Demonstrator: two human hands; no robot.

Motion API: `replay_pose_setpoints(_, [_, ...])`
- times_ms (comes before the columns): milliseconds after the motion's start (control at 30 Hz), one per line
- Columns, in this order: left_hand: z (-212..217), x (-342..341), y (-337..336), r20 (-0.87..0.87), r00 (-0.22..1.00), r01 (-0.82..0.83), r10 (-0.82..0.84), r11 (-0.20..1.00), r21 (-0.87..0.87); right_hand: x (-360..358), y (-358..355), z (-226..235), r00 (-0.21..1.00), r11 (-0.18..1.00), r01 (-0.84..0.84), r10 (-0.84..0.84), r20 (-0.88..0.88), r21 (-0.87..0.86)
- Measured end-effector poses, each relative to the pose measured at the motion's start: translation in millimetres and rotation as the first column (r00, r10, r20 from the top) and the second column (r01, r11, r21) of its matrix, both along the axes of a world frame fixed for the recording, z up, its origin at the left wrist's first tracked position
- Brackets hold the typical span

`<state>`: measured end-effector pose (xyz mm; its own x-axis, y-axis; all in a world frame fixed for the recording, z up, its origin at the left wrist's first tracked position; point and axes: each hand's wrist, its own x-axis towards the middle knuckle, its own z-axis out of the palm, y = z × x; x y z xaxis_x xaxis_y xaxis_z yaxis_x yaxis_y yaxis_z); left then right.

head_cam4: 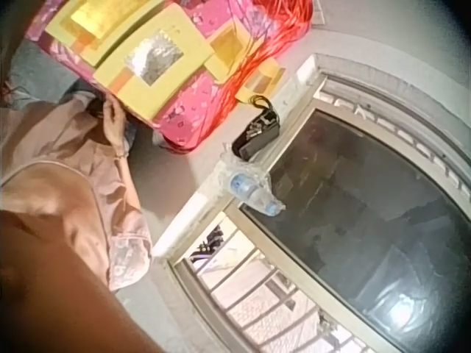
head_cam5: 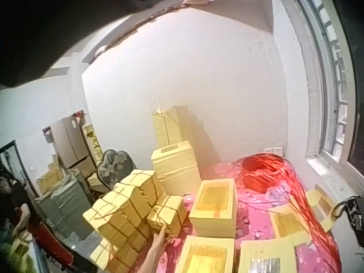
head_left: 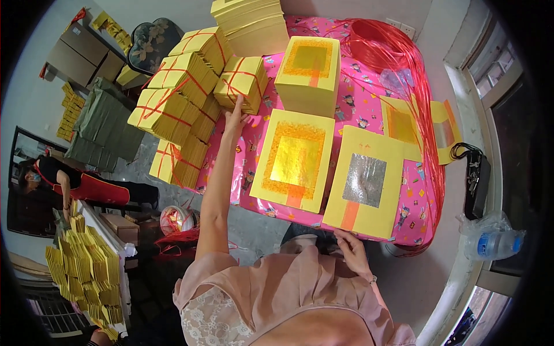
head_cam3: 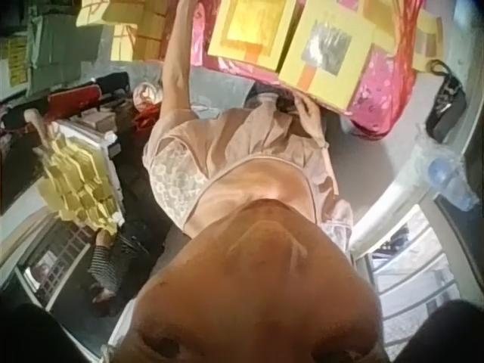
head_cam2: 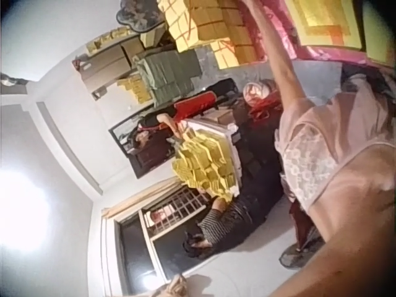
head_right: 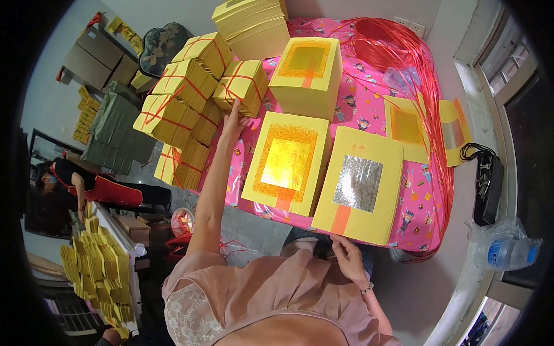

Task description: Counting, stacking, and bundling stacks of yellow joss paper using red string.

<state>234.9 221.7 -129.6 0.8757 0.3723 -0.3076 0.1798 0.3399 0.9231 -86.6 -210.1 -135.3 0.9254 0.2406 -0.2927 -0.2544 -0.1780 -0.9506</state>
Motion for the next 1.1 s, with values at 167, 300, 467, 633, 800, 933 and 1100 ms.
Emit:
replay_pose_setpoints(167, [-4, 18, -2, 0.139, 0.988, -0.063, 0.068, 0.997, -0.036, 6, 1, 3, 1.0, 1.0, -0.001, 0.001, -0.002, -0.011])
replay_pose_setpoints(300, [-16, 33, 0, 0.282, 0.955, -0.069, 0.09, 0.994, -0.081, 6, -4, 13, 1.0, 0.986, -0.03, 0.029, -0.009, -0.162])
replay_pose_setpoints(467, [-13, 35, 6, 0.017, 1.0, -0.007, 0.008, 0.998, -0.062, -5, -18, 22, 0.998, 0.989, 0.061, -0.064, -0.024, -0.134])
replay_pose_setpoints(633, [8, -22, -5, 0.049, 0.993, 0.103, -0.11, 0.986, 0.133, -20, -38, 21, 0.981, 0.976, 0.191, -0.192, 0.009, -0.107])
replay_pose_setpoints(800, [20, -85, -41, -0.184, 0.867, 0.484, -0.463, 0.87, 0.094, -28, -56, 13, 0.815, 0.819, 0.571, -0.574, 0.073, 0.057])
replay_pose_setpoints(933, [25, -129, -77, -0.141, 0.9, 0.395, -0.412, 0.909, -0.134, -13, -72, 3, 0.73, 0.75, 0.661, -0.641, 0.235, -0.008])
replay_pose_setpoints(1100, [28, -146, -96, -0.137, 0.911, 0.374, -0.388, 0.92, -0.121, 26, -76, -8, 0.708, 0.758, 0.64, -0.645, 0.289, 0.126])
